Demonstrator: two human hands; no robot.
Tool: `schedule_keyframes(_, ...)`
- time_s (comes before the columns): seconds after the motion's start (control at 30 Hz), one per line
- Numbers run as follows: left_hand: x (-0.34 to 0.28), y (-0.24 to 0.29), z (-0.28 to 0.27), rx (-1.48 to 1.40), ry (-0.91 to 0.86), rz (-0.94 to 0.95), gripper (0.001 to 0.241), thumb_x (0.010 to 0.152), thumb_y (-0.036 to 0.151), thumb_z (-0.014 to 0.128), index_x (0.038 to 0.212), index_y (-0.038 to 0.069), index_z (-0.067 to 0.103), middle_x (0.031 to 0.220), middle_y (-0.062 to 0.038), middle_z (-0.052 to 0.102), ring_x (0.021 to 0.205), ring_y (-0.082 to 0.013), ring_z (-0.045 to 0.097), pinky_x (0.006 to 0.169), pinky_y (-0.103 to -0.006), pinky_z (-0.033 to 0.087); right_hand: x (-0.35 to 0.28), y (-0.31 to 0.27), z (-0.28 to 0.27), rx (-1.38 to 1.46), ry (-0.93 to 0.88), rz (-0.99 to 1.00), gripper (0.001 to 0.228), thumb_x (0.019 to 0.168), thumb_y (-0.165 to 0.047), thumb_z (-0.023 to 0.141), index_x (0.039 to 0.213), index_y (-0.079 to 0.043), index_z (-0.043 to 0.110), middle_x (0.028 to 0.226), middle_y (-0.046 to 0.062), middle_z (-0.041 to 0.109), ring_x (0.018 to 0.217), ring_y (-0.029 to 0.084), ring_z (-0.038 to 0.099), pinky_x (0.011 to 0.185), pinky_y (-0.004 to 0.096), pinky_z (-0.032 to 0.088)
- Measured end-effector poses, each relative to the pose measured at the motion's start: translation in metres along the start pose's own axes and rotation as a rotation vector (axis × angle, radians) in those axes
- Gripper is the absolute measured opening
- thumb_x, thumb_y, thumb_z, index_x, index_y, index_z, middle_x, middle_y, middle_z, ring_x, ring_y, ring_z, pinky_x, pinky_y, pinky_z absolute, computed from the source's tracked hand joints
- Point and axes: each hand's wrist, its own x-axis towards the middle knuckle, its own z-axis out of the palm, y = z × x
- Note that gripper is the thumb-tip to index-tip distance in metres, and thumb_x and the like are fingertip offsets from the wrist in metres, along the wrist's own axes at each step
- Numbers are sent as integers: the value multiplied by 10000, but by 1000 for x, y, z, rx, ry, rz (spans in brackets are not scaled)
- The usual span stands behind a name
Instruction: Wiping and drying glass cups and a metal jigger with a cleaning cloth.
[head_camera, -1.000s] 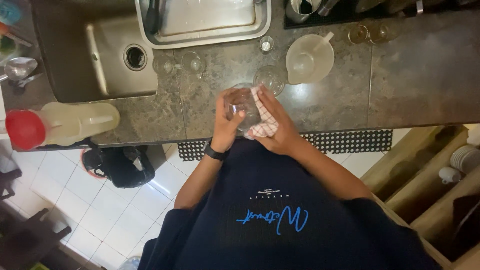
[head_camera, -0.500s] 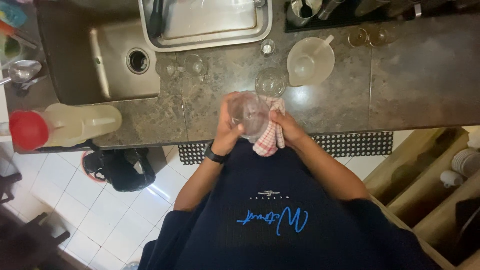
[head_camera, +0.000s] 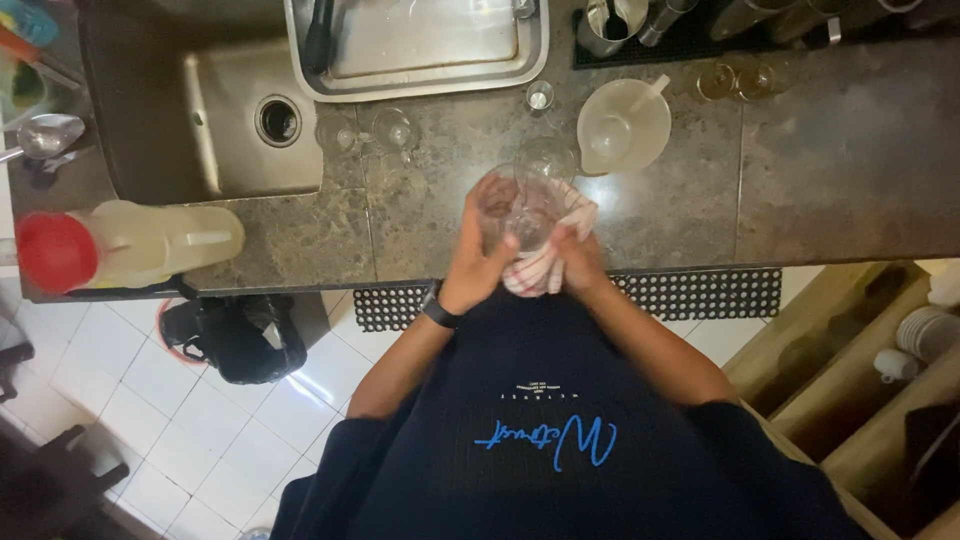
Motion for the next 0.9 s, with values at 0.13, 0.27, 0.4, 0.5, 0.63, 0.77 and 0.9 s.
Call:
schedule_keyframes(0.13,3,-2,-5,53,122,-54,1025,749,355,944,1461,-59,333,1340,-255,485,1322,-400,504,1120,-557,415,-5,-53,32,-210,-77,-202,399,835,-221,845,1101,-16,630,1059,106,704,964,186,651,910,388,563)
schedule_keyframes(0.27,0,-1,-7,-8,140,-131,946,701,266,987,1414,4,422,1264,-187,569,1231,-294,561,1084,-505,454,-2,-49,35,-312,-217,-571,856,831,-340,855,1474,49,444,1502,258,458,1448,390,398,1230,530,268)
schedule_keyframes(0.4,-1,7,-7,-6,146,-236,923,683,262,982,1366,6,417,1213,-213,581,1171,-339,575,1045,-524,461,1,-54,36,-329,-299,-634,771,919,-229,774,1533,3,369,1573,238,389,1488,409,318,1245,577,211)
schedule_keyframes(0.5,-2,7,-15,4,57,-124,1013,601,300,1038,1339,3,412,1199,-233,569,1169,-349,581,1000,-561,482,-10,-27,13,100,-331,-226,257,996,-240,637,1079,3,638,978,146,730,844,258,719,828,475,607)
schedule_keyframes(0.63,-4,-1,-24,3,17,-73,1036,554,240,1057,1341,23,419,1210,-197,562,1171,-308,568,1025,-516,470,11,80,-60,-48,-96,-78,410,1029,-344,623,1251,-8,548,1212,196,662,1072,284,653,1001,534,503)
schedule_keyframes(0.77,-5,-2,-22,-43,27,11,1001,548,181,1059,1318,27,439,1271,-194,553,1204,-290,555,1050,-524,458,9,19,-19,220,-109,189,466,1015,-412,573,1234,-1,601,1179,227,705,1047,312,716,1006,548,549)
schedule_keyframes(0.9,-4,19,-11,68,115,118,884,729,460,855,1366,40,410,1380,-154,483,1308,-315,546,1159,-459,455,-3,-7,12,400,-66,353,456,986,-415,617,1193,-9,645,1085,185,745,931,277,743,911,491,597)
